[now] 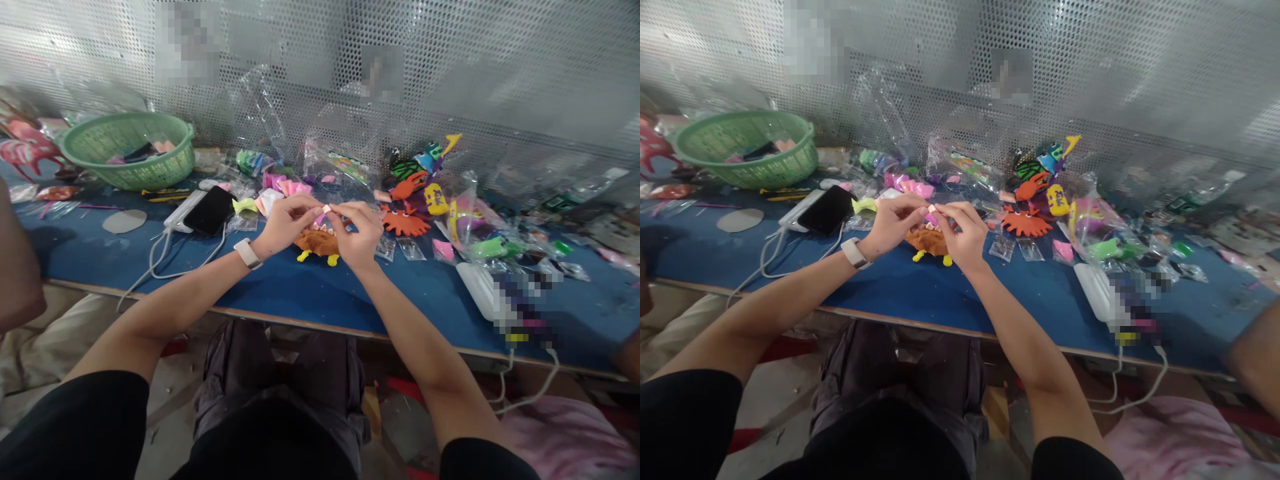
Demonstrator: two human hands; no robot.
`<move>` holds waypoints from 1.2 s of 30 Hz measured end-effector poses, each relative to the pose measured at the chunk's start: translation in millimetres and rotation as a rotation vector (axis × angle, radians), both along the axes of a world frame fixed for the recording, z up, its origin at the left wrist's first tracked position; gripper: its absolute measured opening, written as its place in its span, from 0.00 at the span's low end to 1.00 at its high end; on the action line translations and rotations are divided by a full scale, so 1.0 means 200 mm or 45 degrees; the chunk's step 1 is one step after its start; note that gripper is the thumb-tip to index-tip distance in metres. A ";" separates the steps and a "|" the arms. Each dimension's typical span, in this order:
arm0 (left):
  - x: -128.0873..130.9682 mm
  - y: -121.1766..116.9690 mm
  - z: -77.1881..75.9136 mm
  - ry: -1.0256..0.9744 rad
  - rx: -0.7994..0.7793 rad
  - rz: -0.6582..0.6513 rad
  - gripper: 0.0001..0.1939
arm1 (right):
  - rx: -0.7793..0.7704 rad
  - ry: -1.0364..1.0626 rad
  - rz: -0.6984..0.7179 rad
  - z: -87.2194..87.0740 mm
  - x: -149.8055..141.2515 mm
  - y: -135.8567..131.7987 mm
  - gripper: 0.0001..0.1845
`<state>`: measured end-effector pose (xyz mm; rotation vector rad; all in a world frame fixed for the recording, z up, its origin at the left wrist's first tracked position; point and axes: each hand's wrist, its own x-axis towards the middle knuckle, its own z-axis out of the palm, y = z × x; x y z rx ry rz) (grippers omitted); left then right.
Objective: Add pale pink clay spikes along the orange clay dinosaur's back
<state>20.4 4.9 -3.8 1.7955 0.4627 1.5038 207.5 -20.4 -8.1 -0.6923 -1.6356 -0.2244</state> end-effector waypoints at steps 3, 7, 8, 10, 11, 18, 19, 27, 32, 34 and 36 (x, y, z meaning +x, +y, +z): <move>0.00 0.00 0.00 -0.004 -0.022 0.068 0.21 | -0.015 0.032 0.061 0.00 0.00 0.00 0.04; 0.00 0.00 0.00 0.021 -0.054 0.095 0.24 | -0.079 0.085 0.085 -0.01 -0.01 0.00 0.03; 0.00 0.00 0.00 0.022 -0.061 0.087 0.24 | -0.093 0.090 0.086 -0.01 -0.01 0.00 0.03; 0.00 0.00 0.00 0.021 -0.058 0.074 0.24 | -0.115 0.096 0.078 -0.01 -0.01 0.00 0.04; 0.00 0.00 0.00 0.025 -0.051 0.072 0.24 | -0.123 0.096 0.068 -0.01 -0.01 0.00 0.04; 0.00 0.00 -0.01 0.018 0.026 0.105 0.20 | -0.066 0.064 0.076 -0.01 -0.01 0.00 0.05; 0.00 0.00 -0.01 0.012 0.028 0.100 0.20 | -0.056 0.062 0.078 -0.01 -0.01 0.00 0.05; 0.00 0.00 -0.01 0.008 0.044 0.099 0.20 | -0.074 0.045 0.029 0.00 -0.02 -0.01 0.08; 0.00 0.01 -0.01 -0.003 0.047 0.121 0.20 | -0.091 0.028 0.026 -0.01 -0.02 -0.01 0.08; 0.00 0.00 -0.01 0.008 0.044 0.138 0.20 | -0.099 0.046 0.049 -0.01 -0.02 -0.01 0.08; 0.00 0.00 -0.01 0.014 0.046 0.147 0.20 | -0.092 0.057 0.085 -0.01 -0.02 -0.01 0.07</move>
